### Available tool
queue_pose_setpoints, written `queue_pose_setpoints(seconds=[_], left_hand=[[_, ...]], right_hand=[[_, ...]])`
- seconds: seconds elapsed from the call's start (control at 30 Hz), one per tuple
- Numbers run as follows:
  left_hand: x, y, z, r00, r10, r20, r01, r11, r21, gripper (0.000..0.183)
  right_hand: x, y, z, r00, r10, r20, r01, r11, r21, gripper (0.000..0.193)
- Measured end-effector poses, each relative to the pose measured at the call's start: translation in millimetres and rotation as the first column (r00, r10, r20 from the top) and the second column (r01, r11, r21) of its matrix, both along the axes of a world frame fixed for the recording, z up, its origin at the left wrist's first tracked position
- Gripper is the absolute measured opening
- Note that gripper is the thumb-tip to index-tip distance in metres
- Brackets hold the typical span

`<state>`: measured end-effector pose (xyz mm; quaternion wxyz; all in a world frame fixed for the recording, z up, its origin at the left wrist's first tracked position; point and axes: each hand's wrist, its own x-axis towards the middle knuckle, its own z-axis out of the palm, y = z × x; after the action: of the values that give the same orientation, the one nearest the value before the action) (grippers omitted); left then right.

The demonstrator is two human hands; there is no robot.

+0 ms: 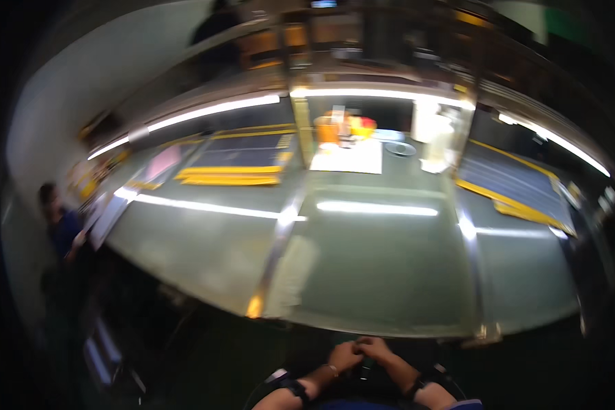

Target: Checking a logbook binder and transferring large flat material sheets between a rack and a workstation.

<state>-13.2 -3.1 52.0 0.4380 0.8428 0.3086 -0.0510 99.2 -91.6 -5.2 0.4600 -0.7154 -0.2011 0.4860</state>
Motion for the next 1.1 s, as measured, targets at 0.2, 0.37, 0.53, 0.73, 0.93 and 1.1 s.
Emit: queue_pose_setpoints(seconds=[0.2, 0.37, 0.53, 0.73, 0.93, 1.1], left_hand=[[6, -1, -1, 0.999, -0.008, -0.031, 0.011, 0.996, 0.088, 0.036], [10, -7, 1, 0.995, 0.004, -0.095, 0.005, 0.996, 0.091, 0.039], [3, -7, -1, 0.998, 0.026, -0.054, -0.023, 0.998, 0.053, 0.035], [3, -6, -4, 0.996, 0.064, -0.054, -0.063, 0.998, 0.026, 0.033], [4, -3, -11, 0.997, 0.073, -0.030, -0.072, 0.996, 0.052, 0.030], [2, -3, -9, 0.997, 0.081, 0.005, -0.081, 0.996, 0.030, 0.027]], right_hand=[[1, 5, 1, 0.997, 0.010, -0.078, -0.012, 1.000, -0.019, 0.038], [3, -6, 4, 0.998, -0.062, 0.015, 0.063, 0.996, -0.062, 0.038], [-1, -6, 6, 0.995, -0.028, -0.095, 0.024, 0.999, -0.041, 0.038], [-1, -5, 12, 0.998, -0.064, 0.026, 0.065, 0.997, -0.041, 0.035], [2, -2, 0, 0.997, -0.067, 0.046, 0.070, 0.994, -0.082, 0.036], [1, -3, -10, 0.998, -0.064, -0.007, 0.063, 0.995, -0.079, 0.036]])
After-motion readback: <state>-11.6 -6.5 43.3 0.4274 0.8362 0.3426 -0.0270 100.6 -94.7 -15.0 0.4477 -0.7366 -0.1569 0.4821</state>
